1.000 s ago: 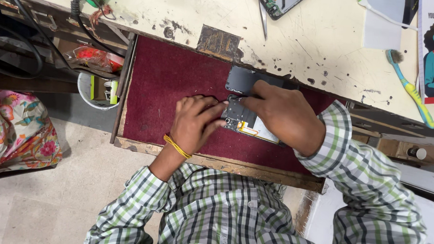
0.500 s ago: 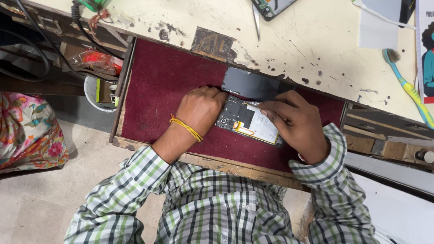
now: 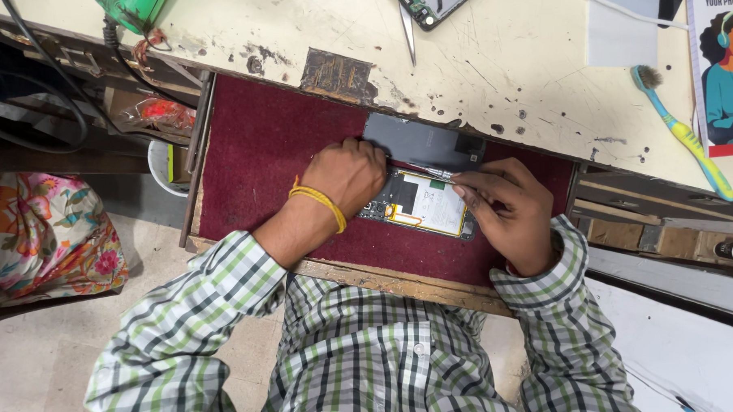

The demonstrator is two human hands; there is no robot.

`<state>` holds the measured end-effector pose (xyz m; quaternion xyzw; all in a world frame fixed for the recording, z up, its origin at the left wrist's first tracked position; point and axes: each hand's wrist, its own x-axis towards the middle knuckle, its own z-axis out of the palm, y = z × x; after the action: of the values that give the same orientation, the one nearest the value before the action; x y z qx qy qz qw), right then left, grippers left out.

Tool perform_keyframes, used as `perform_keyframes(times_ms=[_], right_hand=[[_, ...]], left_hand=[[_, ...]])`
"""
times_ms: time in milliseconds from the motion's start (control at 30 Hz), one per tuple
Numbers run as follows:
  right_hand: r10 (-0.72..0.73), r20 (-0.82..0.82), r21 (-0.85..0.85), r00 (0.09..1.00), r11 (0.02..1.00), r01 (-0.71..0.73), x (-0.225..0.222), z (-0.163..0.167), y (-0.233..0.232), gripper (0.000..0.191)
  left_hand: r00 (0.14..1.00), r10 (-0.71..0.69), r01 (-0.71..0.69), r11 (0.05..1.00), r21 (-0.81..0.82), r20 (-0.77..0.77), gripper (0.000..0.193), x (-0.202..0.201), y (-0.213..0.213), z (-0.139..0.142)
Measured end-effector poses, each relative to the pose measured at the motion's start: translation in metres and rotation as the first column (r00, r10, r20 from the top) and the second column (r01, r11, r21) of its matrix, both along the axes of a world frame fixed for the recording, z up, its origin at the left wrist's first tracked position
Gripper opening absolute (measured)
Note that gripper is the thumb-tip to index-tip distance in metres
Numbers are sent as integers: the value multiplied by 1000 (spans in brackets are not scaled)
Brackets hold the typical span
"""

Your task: The person repairs a disassembled smartphone on a red felt workbench, using a screwdriver to work on the internal components and battery area. They reposition the phone body, align the rear cover, press it into place, and handle the closed phone at the end.

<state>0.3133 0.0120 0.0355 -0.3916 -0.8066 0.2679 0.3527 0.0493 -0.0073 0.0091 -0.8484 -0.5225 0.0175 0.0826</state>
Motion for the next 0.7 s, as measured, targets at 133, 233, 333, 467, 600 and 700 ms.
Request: perform_keyframes(times_ms=[133, 233, 333, 467, 600, 700], right_hand=[[5, -17, -40, 1000, 999, -5, 3, -11, -3, 15], [28, -12, -43, 1000, 999, -28, 2, -19, -5, 16], [32, -39, -86, 999, 996, -36, -2, -27, -7, 16], [15, -63, -134, 998, 991, -23, -5, -37, -6, 16], [-36, -147, -242, 989, 970, -1, -8, -45, -9, 16], [-70, -140, -218, 988, 975, 38, -10, -49, -10, 16]], left_hand=[[996, -43, 45, 999, 27, -74, 13, -7, -8, -2], [994, -76, 81, 995, 65, -72, 15, -12, -8, -7], [993, -111, 115, 988, 102, -37, 15, -16, -5, -12], [988, -148, 141, 982, 125, 42, 14, -22, -3, -15], [977, -211, 211, 975, 72, -14, 15, -25, 2, -14], [962, -267, 270, 961, 56, -59, 17, -26, 7, -11]])
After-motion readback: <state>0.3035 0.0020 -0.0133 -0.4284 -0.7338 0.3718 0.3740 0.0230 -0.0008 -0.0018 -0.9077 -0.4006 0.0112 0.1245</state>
